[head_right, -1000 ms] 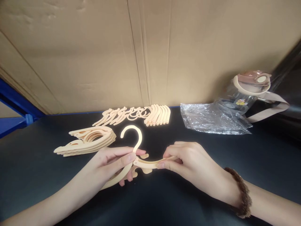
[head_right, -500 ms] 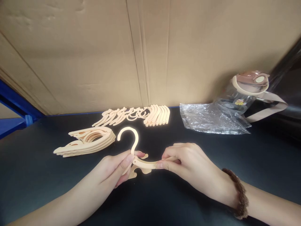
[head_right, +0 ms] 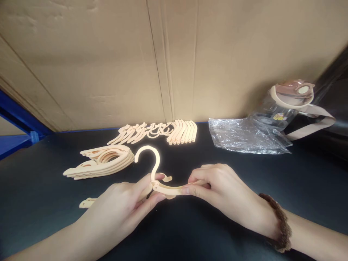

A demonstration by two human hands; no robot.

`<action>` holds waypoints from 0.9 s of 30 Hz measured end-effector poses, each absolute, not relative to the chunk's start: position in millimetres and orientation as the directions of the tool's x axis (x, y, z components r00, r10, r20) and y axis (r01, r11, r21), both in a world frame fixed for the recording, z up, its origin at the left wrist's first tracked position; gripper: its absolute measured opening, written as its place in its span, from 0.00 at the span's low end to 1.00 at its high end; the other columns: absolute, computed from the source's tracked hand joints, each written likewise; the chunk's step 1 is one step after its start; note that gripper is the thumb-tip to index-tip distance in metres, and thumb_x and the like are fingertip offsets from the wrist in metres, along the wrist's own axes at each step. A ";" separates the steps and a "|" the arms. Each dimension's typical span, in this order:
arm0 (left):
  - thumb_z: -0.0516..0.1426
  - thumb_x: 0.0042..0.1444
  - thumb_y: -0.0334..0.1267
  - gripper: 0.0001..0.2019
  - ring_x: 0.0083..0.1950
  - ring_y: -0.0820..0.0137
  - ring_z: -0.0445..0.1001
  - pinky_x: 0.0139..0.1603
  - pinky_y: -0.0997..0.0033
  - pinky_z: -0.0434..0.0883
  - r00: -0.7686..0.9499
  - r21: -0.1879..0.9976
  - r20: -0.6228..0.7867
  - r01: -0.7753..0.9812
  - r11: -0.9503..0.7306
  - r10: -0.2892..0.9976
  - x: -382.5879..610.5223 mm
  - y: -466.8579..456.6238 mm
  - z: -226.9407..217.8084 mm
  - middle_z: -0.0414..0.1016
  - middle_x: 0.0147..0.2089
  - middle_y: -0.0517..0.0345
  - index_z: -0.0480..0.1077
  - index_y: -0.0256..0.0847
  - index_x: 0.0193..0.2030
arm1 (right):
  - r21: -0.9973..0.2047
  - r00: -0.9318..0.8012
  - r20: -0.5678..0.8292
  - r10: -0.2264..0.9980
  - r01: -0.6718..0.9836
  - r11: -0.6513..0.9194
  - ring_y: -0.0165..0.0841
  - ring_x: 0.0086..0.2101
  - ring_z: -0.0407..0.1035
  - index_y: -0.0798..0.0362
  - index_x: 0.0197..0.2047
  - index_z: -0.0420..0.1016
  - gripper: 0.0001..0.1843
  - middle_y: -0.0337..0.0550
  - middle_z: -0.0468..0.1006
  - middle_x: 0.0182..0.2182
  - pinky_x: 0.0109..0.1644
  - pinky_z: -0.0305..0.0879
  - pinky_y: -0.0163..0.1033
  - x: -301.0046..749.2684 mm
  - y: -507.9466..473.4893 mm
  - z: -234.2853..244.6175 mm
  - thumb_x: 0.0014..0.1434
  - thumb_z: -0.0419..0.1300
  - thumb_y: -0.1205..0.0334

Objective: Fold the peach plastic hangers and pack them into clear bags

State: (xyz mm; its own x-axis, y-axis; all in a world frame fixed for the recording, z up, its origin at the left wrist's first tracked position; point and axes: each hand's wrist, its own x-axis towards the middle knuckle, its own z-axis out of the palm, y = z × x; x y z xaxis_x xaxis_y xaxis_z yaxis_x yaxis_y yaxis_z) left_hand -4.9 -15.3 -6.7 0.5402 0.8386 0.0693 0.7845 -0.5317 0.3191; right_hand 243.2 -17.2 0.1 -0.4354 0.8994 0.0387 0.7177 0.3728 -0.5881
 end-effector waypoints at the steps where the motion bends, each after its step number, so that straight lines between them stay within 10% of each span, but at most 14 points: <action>1: 0.44 0.70 0.48 0.18 0.16 0.66 0.67 0.20 0.74 0.53 0.551 0.275 0.096 0.785 -0.554 0.829 -5.2 -15.5 -7.2 0.62 0.15 0.69 0.70 0.42 0.50 | -0.588 -0.437 0.042 0.899 0.717 0.376 0.27 0.26 0.66 0.49 0.31 0.77 0.21 0.34 0.73 0.26 0.30 0.57 0.34 243.1 -17.4 0.4 0.68 0.54 0.45; 8: 0.47 0.70 0.41 0.13 0.17 0.58 0.75 0.18 0.70 0.53 0.625 0.020 0.078 0.778 -0.628 0.777 -2.6 -16.1 0.5 0.75 0.20 0.61 0.68 0.37 0.50 | -0.578 -0.435 0.056 0.899 0.720 0.384 0.27 0.25 0.66 0.49 0.30 0.76 0.21 0.35 0.73 0.25 0.29 0.57 0.34 242.6 -18.4 0.9 0.68 0.54 0.46; 27: 0.43 0.71 0.40 0.14 0.13 0.62 0.72 0.16 0.71 0.48 0.677 -0.104 0.241 0.731 -0.675 0.696 -4.2 -17.7 -7.4 0.71 0.16 0.64 0.65 0.39 0.40 | -0.674 -0.392 -0.045 0.919 0.691 0.262 0.27 0.25 0.66 0.49 0.30 0.78 0.19 0.34 0.73 0.24 0.28 0.56 0.33 239.1 -17.9 8.5 0.65 0.58 0.46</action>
State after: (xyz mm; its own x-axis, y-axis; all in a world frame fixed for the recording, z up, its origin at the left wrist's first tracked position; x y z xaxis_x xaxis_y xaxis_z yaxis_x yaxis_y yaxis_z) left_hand -4.2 -17.7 -7.4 0.6768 0.6958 0.2405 0.7307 -0.6747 -0.1044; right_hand 239.1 -17.9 8.5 -0.3921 0.9188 -0.0448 0.6911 0.2621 -0.6736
